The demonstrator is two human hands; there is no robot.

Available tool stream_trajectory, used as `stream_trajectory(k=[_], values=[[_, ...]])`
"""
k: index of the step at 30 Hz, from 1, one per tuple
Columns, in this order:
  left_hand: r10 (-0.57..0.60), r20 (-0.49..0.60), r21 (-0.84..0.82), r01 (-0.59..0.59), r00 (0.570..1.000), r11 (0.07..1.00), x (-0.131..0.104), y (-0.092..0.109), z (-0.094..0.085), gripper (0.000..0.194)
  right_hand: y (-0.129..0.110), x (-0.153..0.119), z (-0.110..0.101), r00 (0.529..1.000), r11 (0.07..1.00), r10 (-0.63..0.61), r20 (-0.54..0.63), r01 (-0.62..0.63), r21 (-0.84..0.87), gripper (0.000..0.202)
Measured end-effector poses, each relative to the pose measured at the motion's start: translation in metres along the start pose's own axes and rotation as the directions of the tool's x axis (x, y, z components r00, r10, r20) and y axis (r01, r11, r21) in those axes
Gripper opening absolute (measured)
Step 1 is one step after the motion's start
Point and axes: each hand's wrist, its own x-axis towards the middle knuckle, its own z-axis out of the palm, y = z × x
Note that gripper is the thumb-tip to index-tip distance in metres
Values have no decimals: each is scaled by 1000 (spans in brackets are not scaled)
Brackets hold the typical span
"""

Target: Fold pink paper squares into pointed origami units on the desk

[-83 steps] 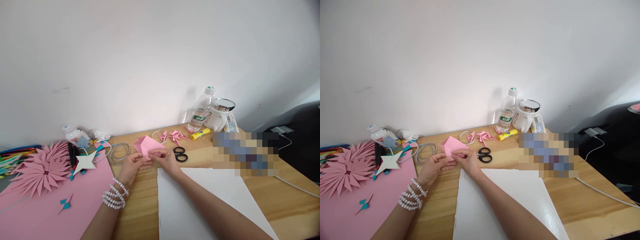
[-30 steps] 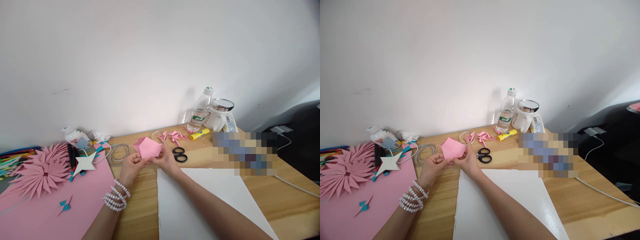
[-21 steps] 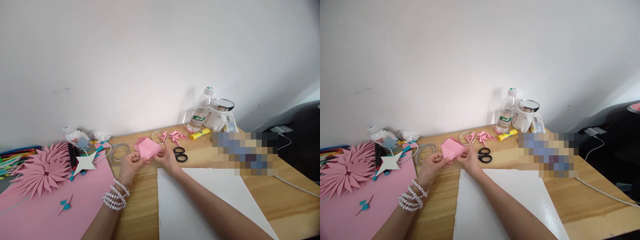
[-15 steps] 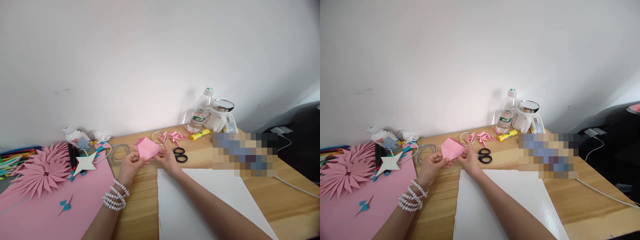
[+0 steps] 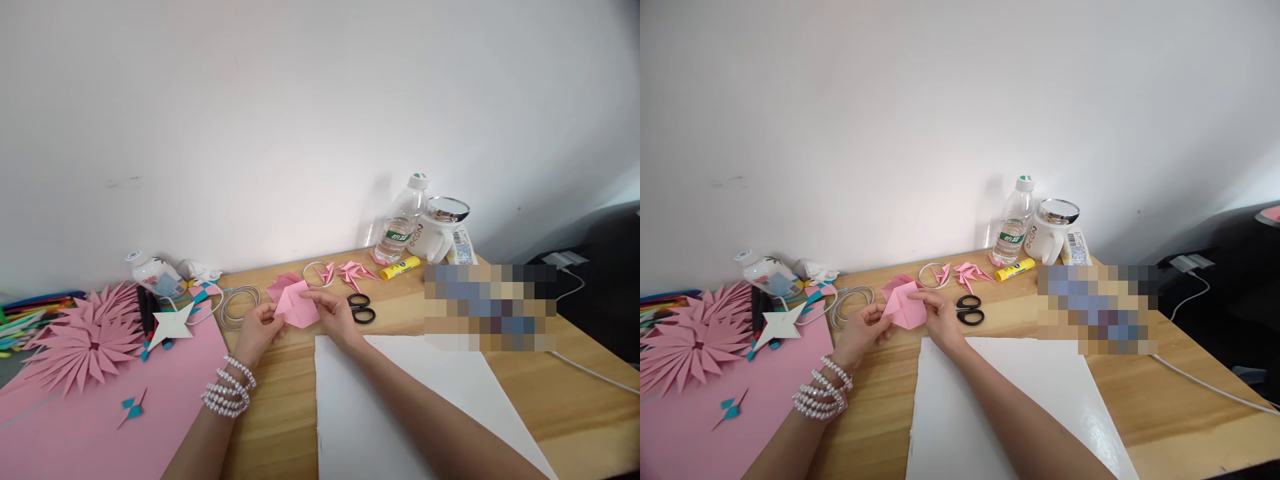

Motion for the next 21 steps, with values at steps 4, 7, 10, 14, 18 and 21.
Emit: stream_trajectory(k=[4, 7, 10, 14, 18, 21], values=[[15, -40, -57, -17, 999, 998, 1, 2, 0, 24, 4, 0, 1, 997, 997, 79, 7, -79, 25, 29], [21, -148, -203, -51, 989, 978, 2, 2, 0, 31, 2, -1, 3, 996, 996, 80, 26, -81, 33, 24], [-3, -205, -334, -67, 979, 940, 4, 0, -1, 32, -3, -3, 5, 995, 996, 61, 78, -65, 59, 19], [-24, -128, -397, -30, 991, 917, 5, -3, 0, 36, -8, -5, 8, 992, 999, 26, 122, -28, 18, 15], [-17, -67, -419, -13, 998, 908, 3, -2, 3, 40, -7, -7, 8, 989, 997, 5, 145, 5, -72, 15], [-18, -49, -436, -5, 999, 900, 2, 1, 4, 43, -5, -7, 8, 984, 992, -6, 178, 28, -123, 14]])
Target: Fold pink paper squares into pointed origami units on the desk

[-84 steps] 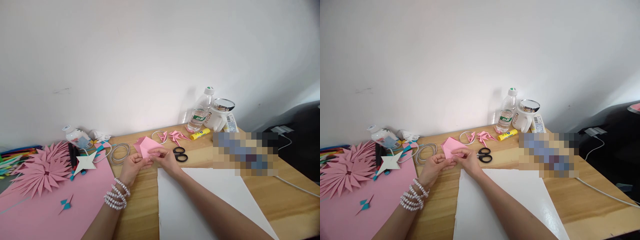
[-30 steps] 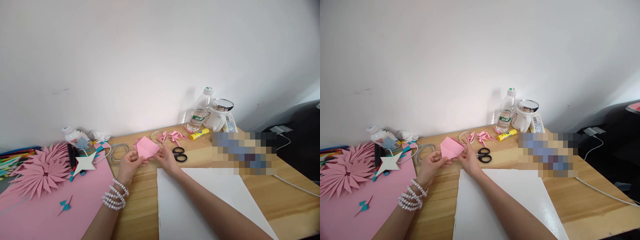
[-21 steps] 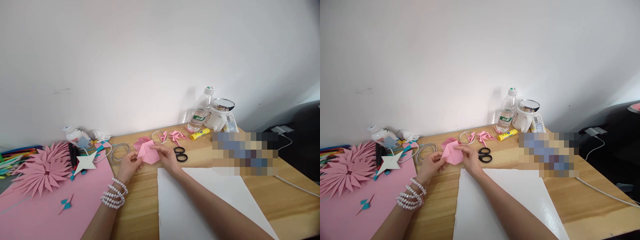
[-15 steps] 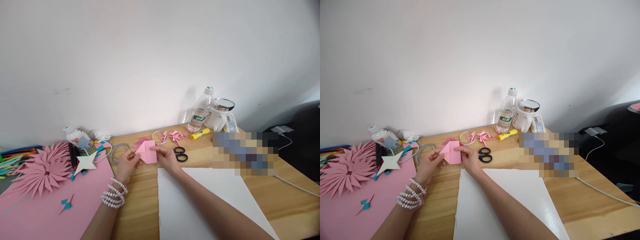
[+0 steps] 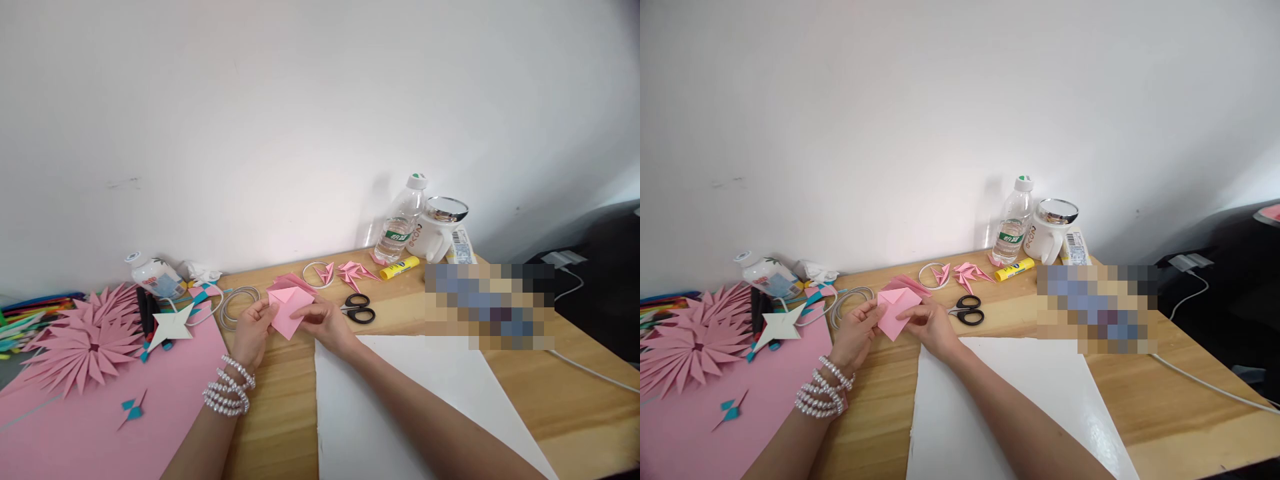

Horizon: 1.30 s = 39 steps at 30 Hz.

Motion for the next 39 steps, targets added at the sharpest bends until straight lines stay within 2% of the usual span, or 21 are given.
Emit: stream_trajectory(k=[6, 12, 18, 23, 27, 32, 35, 39], values=[[25, 10, -34, -24, 1000, 999, 0, -2, 0, 41, -1, -1, 1, 1000, 999, 19, 17, -18, -27, 16], [12, 49, -36, -11, 999, 999, -1, -2, 3, 38, -5, 1, 0, 996, 996, 42, -75, -48, -72, 18], [30, 162, -54, -22, 986, 998, -5, -1, 7, 37, -7, 3, -1, 979, 991, 132, -155, -128, 33, 21], [51, 174, -4, -51, 983, 999, -7, -2, 8, 42, -7, 4, -2, 971, 977, 185, -149, -166, 134, 24], [32, 156, -17, -30, 987, 999, -7, -4, 7, 41, -7, 4, -1, 974, 983, 165, -154, -149, 109, 22], [24, 124, 52, -30, 992, 998, -5, -4, 4, 42, -9, 3, -5, 959, 999, 38, -279, -43, -12, 19], [13, 99, 147, -28, 995, 989, -4, -3, 2, 39, -9, 3, -7, 968, 995, -41, -247, 17, -97, 14], [42, 80, 200, -57, 996, 978, -4, -1, 2, 35, -7, 1, -4, 995, 997, -41, -90, 34, -74, 7]])
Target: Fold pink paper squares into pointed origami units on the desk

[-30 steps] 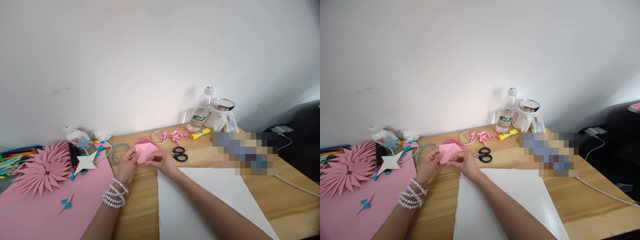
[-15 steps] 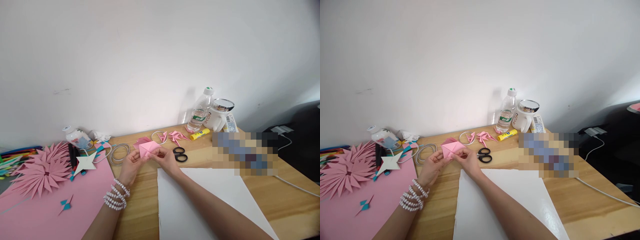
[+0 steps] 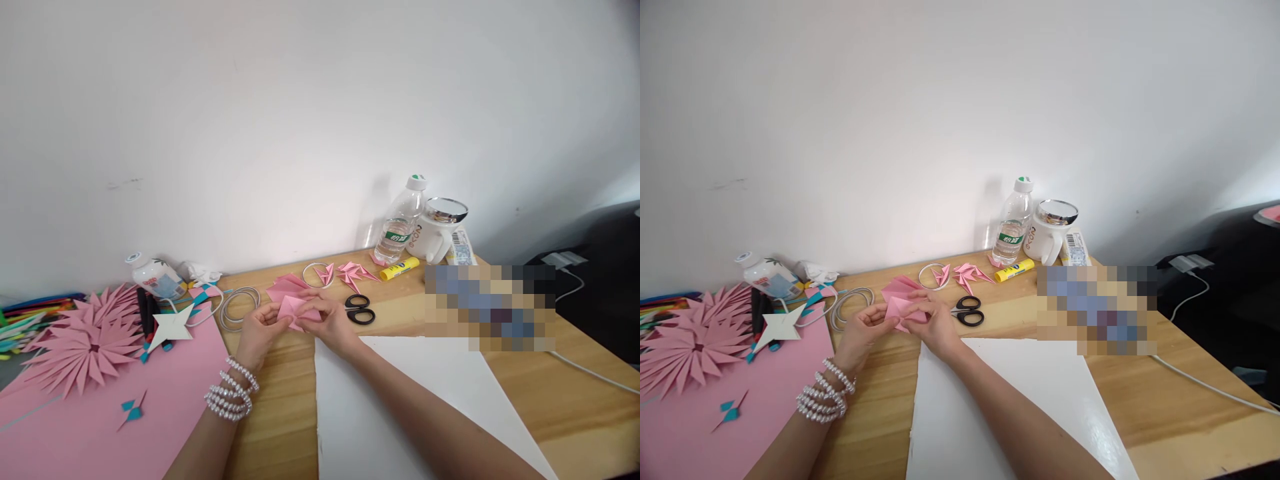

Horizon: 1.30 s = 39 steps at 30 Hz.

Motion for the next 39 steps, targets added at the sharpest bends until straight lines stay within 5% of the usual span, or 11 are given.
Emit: stream_trajectory(k=[5, 12, 39], values=[[-8, -99, -72, 1, 995, 997, 1, -1, 0, 40, -2, 0, 0, 993, 993, 114, 18, -115, 42, 22], [-83, -37, -254, 71, 996, 965, -1, -2, 4, 24, -4, 1, -1, 984, 984, 175, -20, -174, 34, 24], [-118, -110, -218, 92, 987, 972, -1, -5, 4, 23, -4, 0, 1, 983, 982, 185, 11, -186, 26, 20]])
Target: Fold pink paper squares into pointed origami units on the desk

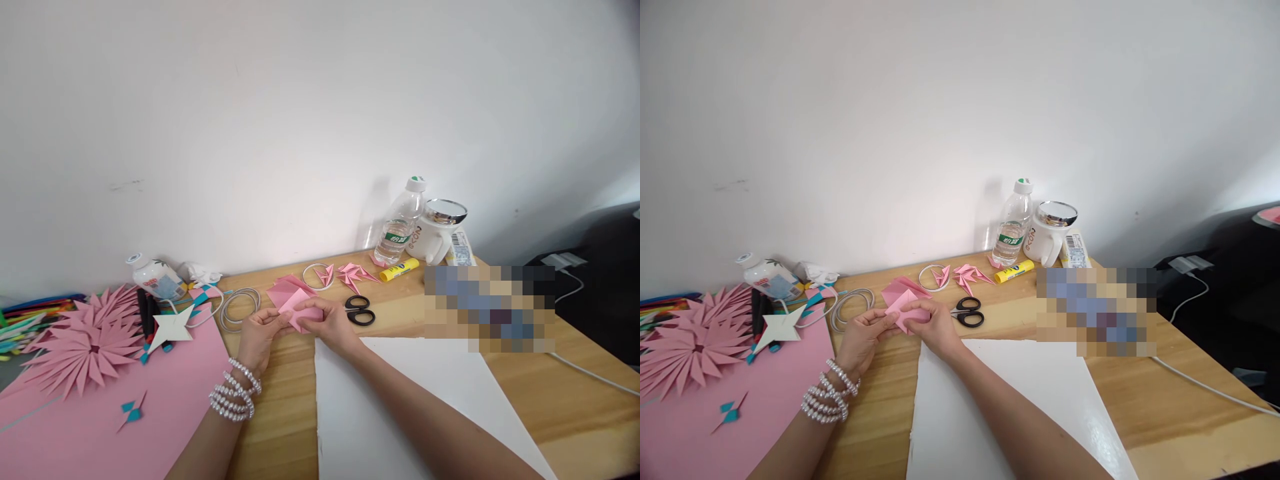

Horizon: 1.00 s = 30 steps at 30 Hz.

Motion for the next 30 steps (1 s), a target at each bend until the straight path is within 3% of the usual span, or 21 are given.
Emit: stream_trajectory(k=[8, 15, 21, 26, 30], values=[[18, 30, 36, -19, 999, 999, 1, -2, -1, 21, -3, 0, -1, 999, 999, -35, 13, 35, 12, 15], [-18, 68, 53, 15, 998, 998, 0, 10, -4, 24, 1, 2, -2, 998, 998, 60, -13, -60, 20, 15], [-21, 104, 62, 15, 994, 998, 1, 11, -9, 21, 2, 3, -4, 985, 982, 163, 56, -168, 91, 19], [-18, 115, 135, 3, 993, 991, 3, 8, -9, 26, 2, 3, -4, 989, 987, 137, 63, -141, 79, 13], [59, 111, 203, -80, 992, 976, 0, 8, -6, 24, 3, 3, -2, 995, 990, 65, 82, -75, 123, 10]])
